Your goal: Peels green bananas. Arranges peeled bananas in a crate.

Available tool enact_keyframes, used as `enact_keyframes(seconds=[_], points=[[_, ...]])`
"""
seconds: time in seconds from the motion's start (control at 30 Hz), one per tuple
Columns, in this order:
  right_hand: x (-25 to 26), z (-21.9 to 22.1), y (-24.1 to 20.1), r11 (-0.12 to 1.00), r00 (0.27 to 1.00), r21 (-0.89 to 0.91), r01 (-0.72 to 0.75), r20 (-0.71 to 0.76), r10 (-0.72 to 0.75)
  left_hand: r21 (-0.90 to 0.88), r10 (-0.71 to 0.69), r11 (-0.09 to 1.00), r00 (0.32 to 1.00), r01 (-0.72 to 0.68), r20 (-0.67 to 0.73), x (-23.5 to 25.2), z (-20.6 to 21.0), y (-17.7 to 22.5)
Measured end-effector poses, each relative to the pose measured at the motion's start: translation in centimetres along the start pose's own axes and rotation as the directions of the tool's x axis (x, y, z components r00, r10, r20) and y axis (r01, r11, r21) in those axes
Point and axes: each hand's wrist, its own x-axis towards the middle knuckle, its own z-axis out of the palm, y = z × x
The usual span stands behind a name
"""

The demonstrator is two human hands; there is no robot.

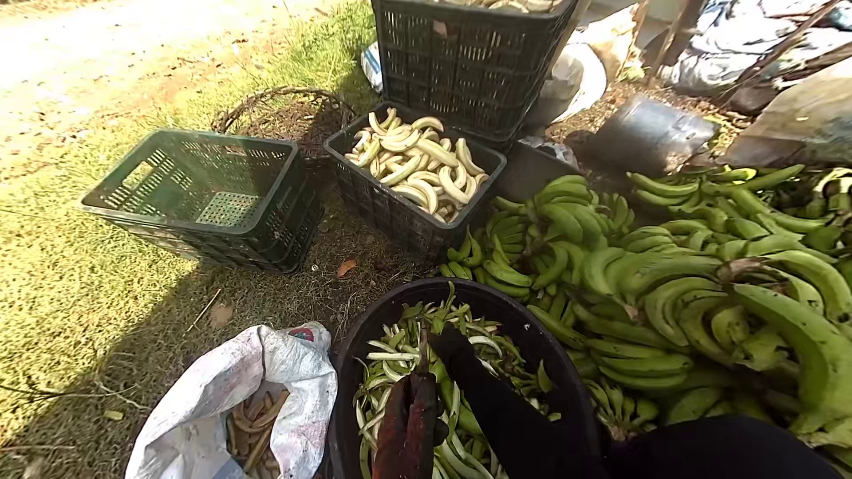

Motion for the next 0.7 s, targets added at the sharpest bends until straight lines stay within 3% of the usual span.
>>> enact_keyframes(seconds=[0.03,0.1,0.17,0.27,0.4,0.5,0.6,0.7], points=[[2.1,1.8,0.2,0.996,0.992,0.03,-0.079,-0.097,0.081,0.025,0.001,1.0,1.0,-0.001,0.007,0.1,-0.1,-0.2],[4.7,4.8,1.5,0.994,0.938,0.099,-0.051,-0.336,0.082,0.075,0.01,0.997,1.0,-0.01,0.008,0.2,-0.2,-0.3],[4.3,3.2,2.9,0.972,0.988,0.234,0.007,-0.155,0.03,0.077,0.042,0.996,0.999,-0.041,-0.011,0.3,-0.2,-0.3],[4.9,3.5,6.2,0.891,0.955,0.397,0.221,-0.276,-0.114,0.007,0.178,0.984,0.984,-0.178,0.021,0.7,-0.4,-0.7],[1.0,-1.2,7.0,0.638,0.936,0.685,0.351,-0.266,-0.23,0.017,0.237,0.971,0.971,-0.238,0.04,0.7,-0.1,-1.0],[-3.9,-5.1,6.7,0.328,0.922,0.924,0.197,-0.061,-0.382,0.064,0.165,0.983,0.983,-0.17,0.078,0.8,0.3,-1.5],[-6.3,-3.9,9.5,0.258,0.911,0.963,0.079,0.036,-0.411,0.399,0.104,0.903,0.983,-0.157,0.151,0.9,0.6,-2.6],[-5.8,-2.0,12.6,0.247,0.912,0.96,0.13,-0.017,-0.411,0.709,0.158,0.644,0.956,-0.288,0.246,1.1,1.8,-4.2]])
